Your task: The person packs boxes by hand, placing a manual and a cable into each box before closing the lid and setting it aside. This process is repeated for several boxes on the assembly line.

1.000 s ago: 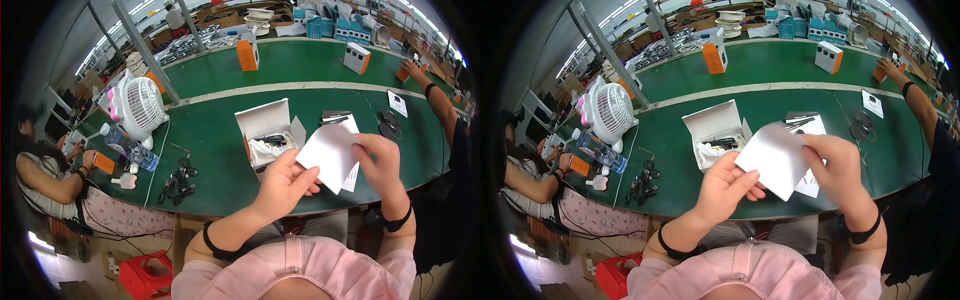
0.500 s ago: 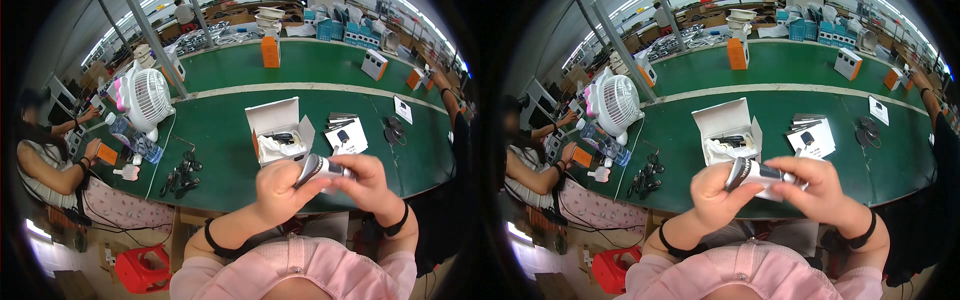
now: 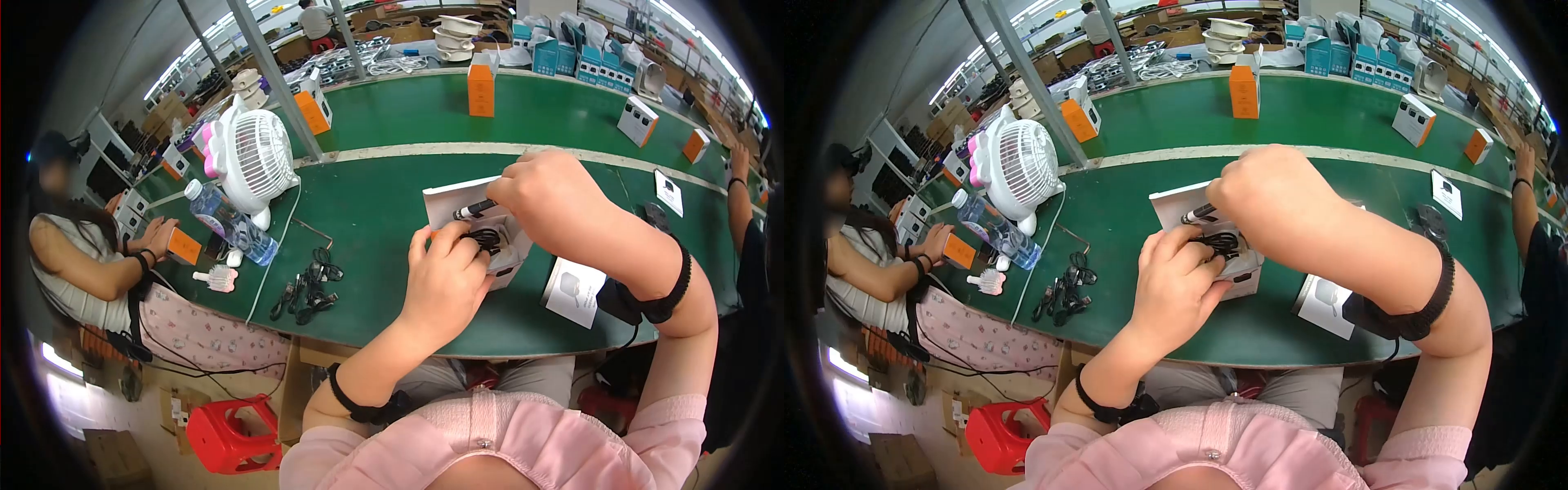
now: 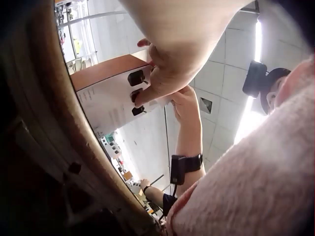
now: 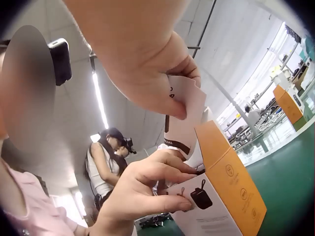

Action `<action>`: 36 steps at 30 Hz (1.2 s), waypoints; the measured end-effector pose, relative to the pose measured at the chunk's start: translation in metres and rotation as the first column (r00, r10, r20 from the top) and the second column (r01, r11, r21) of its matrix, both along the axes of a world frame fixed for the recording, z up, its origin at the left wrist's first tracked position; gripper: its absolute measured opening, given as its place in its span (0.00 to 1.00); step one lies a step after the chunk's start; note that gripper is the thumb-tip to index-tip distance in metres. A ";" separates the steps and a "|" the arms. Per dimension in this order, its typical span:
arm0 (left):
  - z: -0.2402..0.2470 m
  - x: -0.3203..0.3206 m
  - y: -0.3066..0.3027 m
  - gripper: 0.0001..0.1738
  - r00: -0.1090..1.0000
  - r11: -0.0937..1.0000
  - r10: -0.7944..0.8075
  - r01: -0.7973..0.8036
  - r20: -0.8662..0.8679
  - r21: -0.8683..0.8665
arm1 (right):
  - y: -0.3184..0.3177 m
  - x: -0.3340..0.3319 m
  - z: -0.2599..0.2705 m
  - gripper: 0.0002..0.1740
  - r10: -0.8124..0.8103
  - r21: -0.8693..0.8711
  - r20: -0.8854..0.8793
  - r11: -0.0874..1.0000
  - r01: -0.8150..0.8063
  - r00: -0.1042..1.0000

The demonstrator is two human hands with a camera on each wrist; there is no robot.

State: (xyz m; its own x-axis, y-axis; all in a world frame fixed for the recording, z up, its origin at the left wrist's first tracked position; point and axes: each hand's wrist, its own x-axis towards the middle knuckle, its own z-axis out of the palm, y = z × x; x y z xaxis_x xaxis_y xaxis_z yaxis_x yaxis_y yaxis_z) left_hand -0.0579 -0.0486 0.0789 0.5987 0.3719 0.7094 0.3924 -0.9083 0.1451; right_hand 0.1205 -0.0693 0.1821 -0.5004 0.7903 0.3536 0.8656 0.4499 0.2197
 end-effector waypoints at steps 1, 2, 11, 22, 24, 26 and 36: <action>0.000 0.000 0.000 0.16 1.000 1.000 -0.009 0.009 0.000 -0.007 | -0.002 -0.003 0.001 0.04 -0.014 -0.001 0.093 1.000 0.014 0.996; 0.000 0.000 0.000 0.16 1.000 1.000 -0.014 0.014 0.000 -0.010 | -0.004 -0.004 0.002 0.04 -0.028 0.000 0.187 1.000 0.028 0.982; 0.021 0.000 0.007 0.31 0.989 0.993 0.122 -0.122 -0.082 0.008 | -0.020 -0.001 -0.012 0.02 -0.089 0.006 0.182 0.996 0.089 0.979; 0.032 -0.002 0.007 0.32 0.901 0.975 0.206 -0.222 -0.381 0.002 | 0.014 -0.021 0.020 0.06 -0.144 -0.286 0.198 0.938 0.198 0.969; 0.028 -0.004 0.008 0.31 0.925 0.983 0.178 -0.182 -0.336 0.018 | 0.019 -0.035 0.025 0.06 -0.154 -0.443 0.343 0.843 0.305 0.926; 0.025 -0.005 0.008 0.30 0.944 0.987 0.151 -0.158 -0.294 0.000 | 0.025 -0.038 0.005 0.05 -0.098 -0.439 0.315 0.867 0.237 0.944; 0.022 -0.008 0.010 0.29 0.954 0.990 0.132 -0.138 -0.270 -0.005 | 0.025 -0.006 0.019 0.10 -0.211 -0.504 -0.088 0.852 0.139 0.973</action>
